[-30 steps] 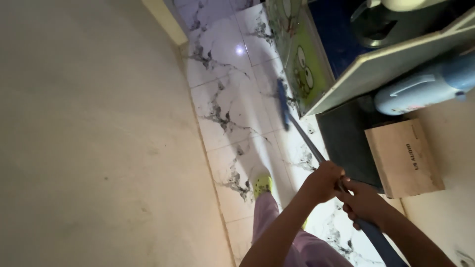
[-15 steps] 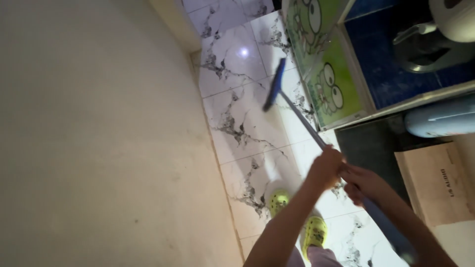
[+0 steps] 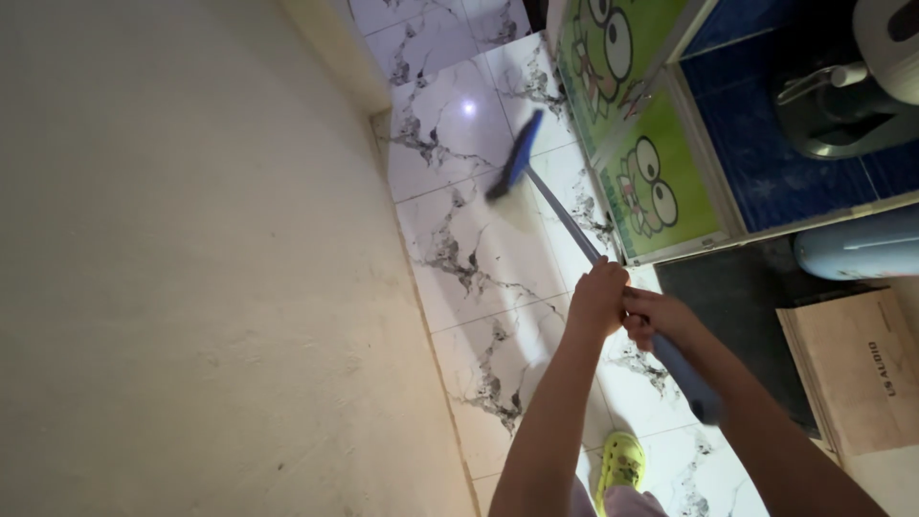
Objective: Sweep the floor near an entryway using a broom and move objects out of the way.
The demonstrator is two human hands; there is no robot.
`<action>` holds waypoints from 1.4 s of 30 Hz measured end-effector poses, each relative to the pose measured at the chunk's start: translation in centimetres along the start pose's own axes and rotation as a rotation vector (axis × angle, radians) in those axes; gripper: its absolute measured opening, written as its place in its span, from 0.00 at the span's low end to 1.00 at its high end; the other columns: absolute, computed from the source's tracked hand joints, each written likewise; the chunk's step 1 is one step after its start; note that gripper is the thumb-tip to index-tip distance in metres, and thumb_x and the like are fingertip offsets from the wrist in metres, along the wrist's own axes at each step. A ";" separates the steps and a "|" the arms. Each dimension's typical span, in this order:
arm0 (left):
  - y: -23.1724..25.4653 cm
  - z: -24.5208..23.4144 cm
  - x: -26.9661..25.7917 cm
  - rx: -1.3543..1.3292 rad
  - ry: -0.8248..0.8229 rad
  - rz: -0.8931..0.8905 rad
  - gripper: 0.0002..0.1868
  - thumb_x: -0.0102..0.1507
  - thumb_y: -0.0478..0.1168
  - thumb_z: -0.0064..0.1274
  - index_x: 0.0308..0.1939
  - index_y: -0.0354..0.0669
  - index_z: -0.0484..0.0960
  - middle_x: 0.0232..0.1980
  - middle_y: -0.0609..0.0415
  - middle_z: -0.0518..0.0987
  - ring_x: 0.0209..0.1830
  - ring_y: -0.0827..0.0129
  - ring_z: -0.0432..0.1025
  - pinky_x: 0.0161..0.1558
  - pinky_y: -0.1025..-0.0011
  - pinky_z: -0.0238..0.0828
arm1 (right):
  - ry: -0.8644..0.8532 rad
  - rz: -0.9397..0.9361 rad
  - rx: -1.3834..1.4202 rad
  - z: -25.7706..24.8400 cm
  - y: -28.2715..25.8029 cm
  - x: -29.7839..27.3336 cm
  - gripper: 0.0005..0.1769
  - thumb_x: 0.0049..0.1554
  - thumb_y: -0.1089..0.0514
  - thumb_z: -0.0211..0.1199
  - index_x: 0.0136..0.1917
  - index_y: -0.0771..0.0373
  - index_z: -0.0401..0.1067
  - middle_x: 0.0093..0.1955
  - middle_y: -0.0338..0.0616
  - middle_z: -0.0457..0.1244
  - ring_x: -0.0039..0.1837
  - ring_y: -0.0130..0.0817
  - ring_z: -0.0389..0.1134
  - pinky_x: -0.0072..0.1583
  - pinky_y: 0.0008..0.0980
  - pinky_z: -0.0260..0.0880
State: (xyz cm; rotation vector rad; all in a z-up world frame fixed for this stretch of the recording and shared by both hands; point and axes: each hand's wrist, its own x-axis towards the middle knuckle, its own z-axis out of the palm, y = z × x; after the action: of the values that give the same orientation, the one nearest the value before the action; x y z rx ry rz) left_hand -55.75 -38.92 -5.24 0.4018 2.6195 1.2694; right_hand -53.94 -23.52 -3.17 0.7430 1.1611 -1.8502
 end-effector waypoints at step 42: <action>26.2 29.3 -17.9 -0.126 -0.142 0.211 0.17 0.48 0.50 0.66 0.31 0.44 0.81 0.30 0.46 0.80 0.32 0.52 0.78 0.40 0.56 0.75 | 0.204 0.427 -1.111 -24.5 10.4 -33.6 0.26 0.67 0.43 0.49 0.75 0.50 0.59 0.26 0.46 0.64 0.22 0.36 0.62 0.27 0.38 0.73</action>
State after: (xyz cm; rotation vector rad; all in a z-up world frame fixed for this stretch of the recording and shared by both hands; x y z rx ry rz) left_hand -26.15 -7.73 -1.26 0.7339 2.4156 1.4036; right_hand -26.79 7.11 9.51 0.4507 1.7258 -0.5904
